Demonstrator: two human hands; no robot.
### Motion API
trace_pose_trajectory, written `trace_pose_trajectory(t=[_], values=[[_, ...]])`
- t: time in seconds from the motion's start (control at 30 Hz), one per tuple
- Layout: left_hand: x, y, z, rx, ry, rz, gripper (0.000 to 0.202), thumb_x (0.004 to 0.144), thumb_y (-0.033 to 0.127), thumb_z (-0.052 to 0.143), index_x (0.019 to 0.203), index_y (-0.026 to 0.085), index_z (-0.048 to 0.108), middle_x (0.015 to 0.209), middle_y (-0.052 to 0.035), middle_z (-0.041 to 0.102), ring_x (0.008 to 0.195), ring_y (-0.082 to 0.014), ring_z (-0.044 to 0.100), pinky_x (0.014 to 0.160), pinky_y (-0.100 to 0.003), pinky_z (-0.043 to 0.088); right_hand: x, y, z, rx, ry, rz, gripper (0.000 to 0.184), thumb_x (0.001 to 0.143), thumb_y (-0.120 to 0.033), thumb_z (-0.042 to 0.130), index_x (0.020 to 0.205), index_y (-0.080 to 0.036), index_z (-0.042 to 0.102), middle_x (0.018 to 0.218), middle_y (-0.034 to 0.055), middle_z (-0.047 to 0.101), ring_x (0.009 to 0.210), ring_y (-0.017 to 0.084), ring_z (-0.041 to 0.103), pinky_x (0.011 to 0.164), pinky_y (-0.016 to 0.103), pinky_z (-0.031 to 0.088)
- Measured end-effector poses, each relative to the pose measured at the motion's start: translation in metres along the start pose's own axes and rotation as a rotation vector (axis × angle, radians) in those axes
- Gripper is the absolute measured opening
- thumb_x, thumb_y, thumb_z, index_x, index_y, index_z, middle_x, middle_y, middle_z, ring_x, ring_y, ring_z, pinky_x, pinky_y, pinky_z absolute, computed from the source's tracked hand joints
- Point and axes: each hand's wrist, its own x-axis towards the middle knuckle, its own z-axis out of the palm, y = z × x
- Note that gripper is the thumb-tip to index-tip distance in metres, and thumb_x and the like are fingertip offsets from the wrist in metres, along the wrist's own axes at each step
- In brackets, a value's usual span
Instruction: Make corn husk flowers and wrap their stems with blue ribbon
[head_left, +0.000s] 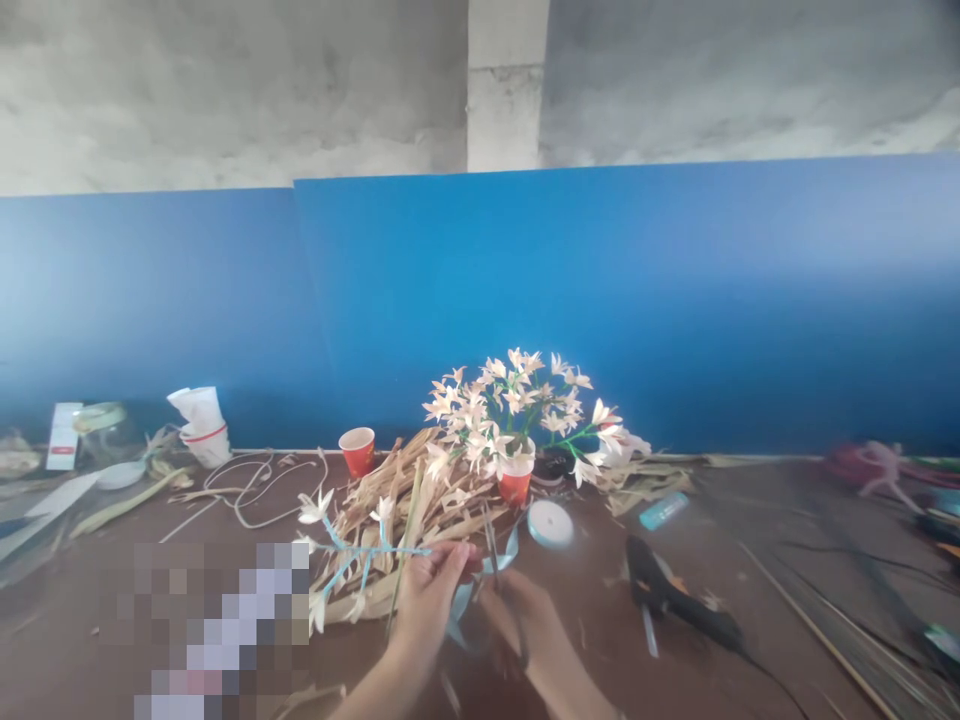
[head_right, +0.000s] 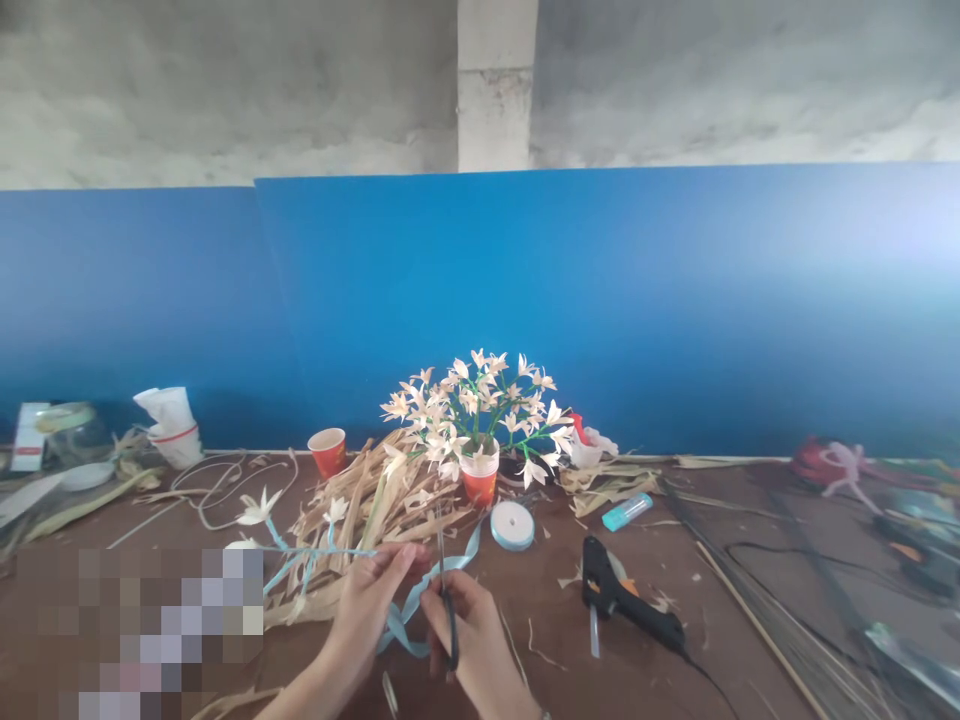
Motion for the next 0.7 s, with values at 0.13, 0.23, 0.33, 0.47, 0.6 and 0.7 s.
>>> trace_pose_trajectory(t=[0.13, 0.23, 0.33, 0.47, 0.6, 0.7], values=[[-0.001, 0.001, 0.0, -0.014, 0.003, 0.003, 0.035, 0.061, 0.046, 0.077, 0.069, 0.013, 0.073, 0.069, -0.0079, 0.073, 0.068, -0.0198, 0.068, 0.065, -0.026, 0.055, 0.001, 0.0, -0.003, 0.007, 0.021, -0.045, 0.051, 0.07, -0.068, 0.055, 0.071, -0.017, 0.056, 0.042, -0.0053, 0.047, 0.03, 0.007, 0.041, 0.031, 0.017, 0.029], [-0.001, 0.001, 0.0, -0.003, -0.005, 0.023, 0.033, 0.063, 0.045, 0.075, 0.07, 0.013, 0.073, 0.069, -0.0082, 0.074, 0.069, -0.0204, 0.069, 0.066, -0.027, 0.054, -0.001, -0.003, -0.002, -0.002, 0.046, -0.066, 0.05, 0.07, -0.068, 0.055, 0.066, -0.018, 0.054, 0.04, -0.0061, 0.042, 0.029, 0.007, 0.039, 0.031, 0.018, 0.029], [-0.001, 0.002, 0.001, -0.017, 0.002, 0.016, 0.034, 0.062, 0.045, 0.076, 0.072, 0.013, 0.074, 0.071, -0.0094, 0.075, 0.072, -0.0217, 0.069, 0.067, -0.027, 0.055, -0.005, -0.004, 0.0, -0.005, 0.057, -0.071, 0.049, 0.07, -0.067, 0.057, 0.065, -0.018, 0.054, 0.04, -0.0063, 0.041, 0.03, 0.007, 0.038, 0.031, 0.018, 0.028], [-0.004, 0.005, 0.005, -0.095, 0.057, -0.032, 0.037, 0.056, 0.046, 0.079, 0.072, 0.013, 0.075, 0.074, -0.0097, 0.076, 0.073, -0.0232, 0.07, 0.069, -0.03, 0.056, -0.009, -0.003, 0.003, 0.033, 0.062, -0.052, 0.05, 0.07, -0.067, 0.056, 0.066, -0.017, 0.058, 0.038, -0.0061, 0.039, 0.031, 0.007, 0.035, 0.031, 0.018, 0.026], [-0.005, 0.006, 0.005, -0.106, 0.085, -0.04, 0.036, 0.057, 0.046, 0.079, 0.072, 0.013, 0.074, 0.071, -0.0088, 0.075, 0.07, -0.0224, 0.07, 0.069, -0.032, 0.057, -0.011, -0.004, 0.004, 0.041, 0.06, -0.046, 0.052, 0.071, -0.069, 0.054, 0.067, -0.017, 0.058, 0.039, -0.0056, 0.04, 0.031, 0.007, 0.036, 0.031, 0.018, 0.026], [-0.004, 0.008, 0.004, -0.083, 0.052, -0.026, 0.033, 0.057, 0.042, 0.079, 0.071, 0.013, 0.074, 0.072, -0.0087, 0.075, 0.071, -0.0211, 0.07, 0.07, -0.029, 0.056, -0.012, -0.006, 0.004, 0.033, 0.072, -0.062, 0.054, 0.069, -0.072, 0.054, 0.064, -0.017, 0.056, 0.041, -0.0051, 0.042, 0.031, 0.007, 0.035, 0.03, 0.018, 0.026]])
